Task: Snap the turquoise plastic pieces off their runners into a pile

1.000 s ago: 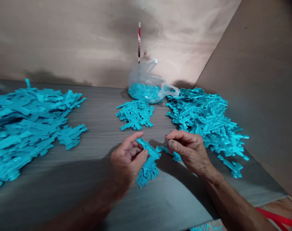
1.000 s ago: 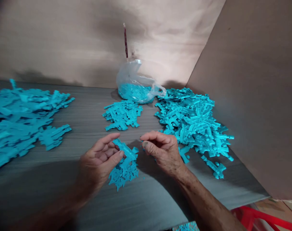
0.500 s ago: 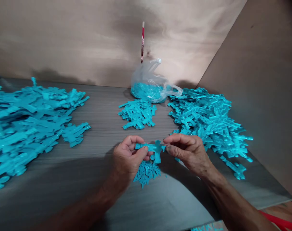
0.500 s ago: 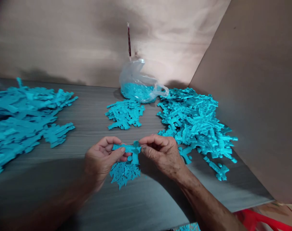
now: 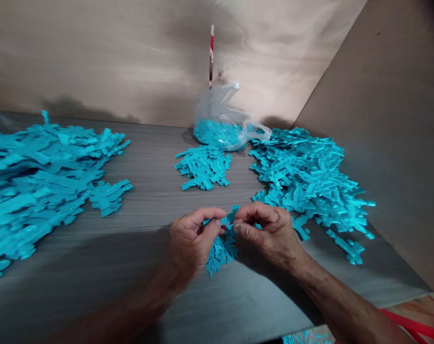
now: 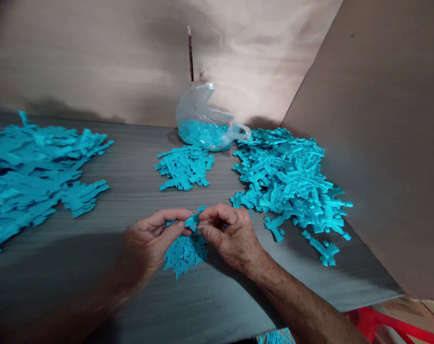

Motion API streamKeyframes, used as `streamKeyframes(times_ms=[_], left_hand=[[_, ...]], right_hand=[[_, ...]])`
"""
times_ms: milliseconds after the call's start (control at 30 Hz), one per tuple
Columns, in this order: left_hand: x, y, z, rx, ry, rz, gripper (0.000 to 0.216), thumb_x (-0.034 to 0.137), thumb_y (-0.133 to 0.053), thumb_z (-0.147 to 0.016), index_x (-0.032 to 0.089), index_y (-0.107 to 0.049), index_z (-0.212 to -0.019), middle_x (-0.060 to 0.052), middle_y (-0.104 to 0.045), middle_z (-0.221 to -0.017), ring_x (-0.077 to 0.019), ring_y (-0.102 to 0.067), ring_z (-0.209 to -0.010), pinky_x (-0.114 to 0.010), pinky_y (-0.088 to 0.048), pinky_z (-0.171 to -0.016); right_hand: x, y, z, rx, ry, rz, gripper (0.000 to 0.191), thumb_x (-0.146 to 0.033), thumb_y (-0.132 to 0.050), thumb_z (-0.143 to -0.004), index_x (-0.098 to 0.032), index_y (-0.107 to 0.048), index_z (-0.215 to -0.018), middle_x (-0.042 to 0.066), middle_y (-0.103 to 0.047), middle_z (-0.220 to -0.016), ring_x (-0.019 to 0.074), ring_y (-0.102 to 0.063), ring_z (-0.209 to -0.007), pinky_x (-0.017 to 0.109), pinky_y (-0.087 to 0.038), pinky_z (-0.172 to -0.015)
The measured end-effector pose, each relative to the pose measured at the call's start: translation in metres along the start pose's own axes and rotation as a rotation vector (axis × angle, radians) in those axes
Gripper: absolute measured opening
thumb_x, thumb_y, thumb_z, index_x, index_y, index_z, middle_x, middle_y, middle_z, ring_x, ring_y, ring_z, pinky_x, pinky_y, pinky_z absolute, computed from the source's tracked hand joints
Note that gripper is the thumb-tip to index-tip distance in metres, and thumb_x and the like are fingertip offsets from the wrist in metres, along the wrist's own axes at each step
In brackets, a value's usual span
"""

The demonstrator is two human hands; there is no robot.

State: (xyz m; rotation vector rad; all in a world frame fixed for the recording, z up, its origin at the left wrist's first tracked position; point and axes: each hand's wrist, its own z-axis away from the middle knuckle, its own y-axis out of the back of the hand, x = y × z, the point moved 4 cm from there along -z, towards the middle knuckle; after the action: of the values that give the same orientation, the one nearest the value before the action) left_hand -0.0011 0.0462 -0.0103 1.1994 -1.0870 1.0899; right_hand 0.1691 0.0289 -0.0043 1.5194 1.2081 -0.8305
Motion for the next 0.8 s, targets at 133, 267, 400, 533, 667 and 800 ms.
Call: streamKeyframes(times_ms=[133, 267, 400, 533, 667, 800], left_hand=[[-0.001, 0.001, 0.002, -0.028, -0.06, -0.1, 0.019, 0.023, -0.069, -0.071, 0.023, -0.076, -0.089, -0.001, -0.079, -0.084, -0.0193, -0.074, -0.078, -0.025, -0.058, -0.068], [0.0, 0.0, 0.002, -0.027, -0.143, -0.107, 0.017, 0.022, -0.068, -0.071, 0.023, -0.075, -0.086, -0.002, -0.078, -0.091, -0.02, -0.074, -0.083, -0.028, -0.058, -0.073], [0.0, -0.001, 0.003, -0.02, -0.219, -0.102, 0.014, 0.021, -0.068, -0.072, 0.023, -0.073, -0.084, -0.001, -0.078, -0.092, -0.02, -0.074, -0.088, -0.028, -0.058, -0.077], [0.002, 0.0, 0.005, -0.008, -0.305, -0.135, 0.012, 0.018, -0.069, -0.073, 0.024, -0.072, -0.083, -0.001, -0.078, -0.091, -0.0189, -0.073, -0.087, -0.028, -0.057, -0.079], [0.006, 0.0, 0.008, 0.005, -0.381, -0.135, 0.011, 0.015, -0.068, -0.074, 0.024, -0.07, -0.079, 0.0, -0.077, -0.089, -0.0171, -0.073, -0.086, -0.027, -0.056, -0.081], [0.011, 0.001, 0.009, 0.029, -0.388, -0.16, 0.012, 0.014, -0.07, -0.074, 0.025, -0.067, -0.076, 0.002, -0.077, -0.089, -0.0153, -0.072, -0.085, -0.025, -0.055, -0.083]], right_hand=[[0.002, 0.0, 0.0, 0.047, 0.0, -0.022, 0.005, -0.017, -0.072, -0.077, -0.02, -0.07, -0.081, -0.003, -0.067, -0.066, 0.0113, -0.06, -0.059, 0.023, -0.05, -0.056], [-0.004, 0.0, 0.002, 0.084, 0.084, 0.068, 0.005, -0.015, -0.071, -0.079, -0.019, -0.069, -0.08, -0.002, -0.068, -0.066, 0.0112, -0.06, -0.058, 0.022, -0.049, -0.056], [-0.012, -0.001, 0.004, 0.098, 0.219, 0.23, 0.005, -0.014, -0.071, -0.08, -0.018, -0.069, -0.082, -0.001, -0.07, -0.068, 0.0116, -0.063, -0.059, 0.022, -0.049, -0.058], [-0.018, -0.002, 0.006, 0.131, 0.313, 0.325, 0.006, -0.013, -0.071, -0.08, -0.018, -0.068, -0.082, -0.001, -0.071, -0.068, 0.0118, -0.065, -0.06, 0.022, -0.05, -0.059], [-0.021, -0.004, 0.008, 0.155, 0.348, 0.373, 0.006, -0.014, -0.071, -0.082, -0.019, -0.066, -0.081, -0.001, -0.07, -0.067, 0.0114, -0.064, -0.059, 0.022, -0.049, -0.058], [-0.024, -0.006, 0.011, 0.16, 0.352, 0.365, 0.007, -0.016, -0.068, -0.084, -0.021, -0.065, -0.08, -0.002, -0.069, -0.066, 0.0119, -0.062, -0.057, 0.024, -0.049, -0.057]])
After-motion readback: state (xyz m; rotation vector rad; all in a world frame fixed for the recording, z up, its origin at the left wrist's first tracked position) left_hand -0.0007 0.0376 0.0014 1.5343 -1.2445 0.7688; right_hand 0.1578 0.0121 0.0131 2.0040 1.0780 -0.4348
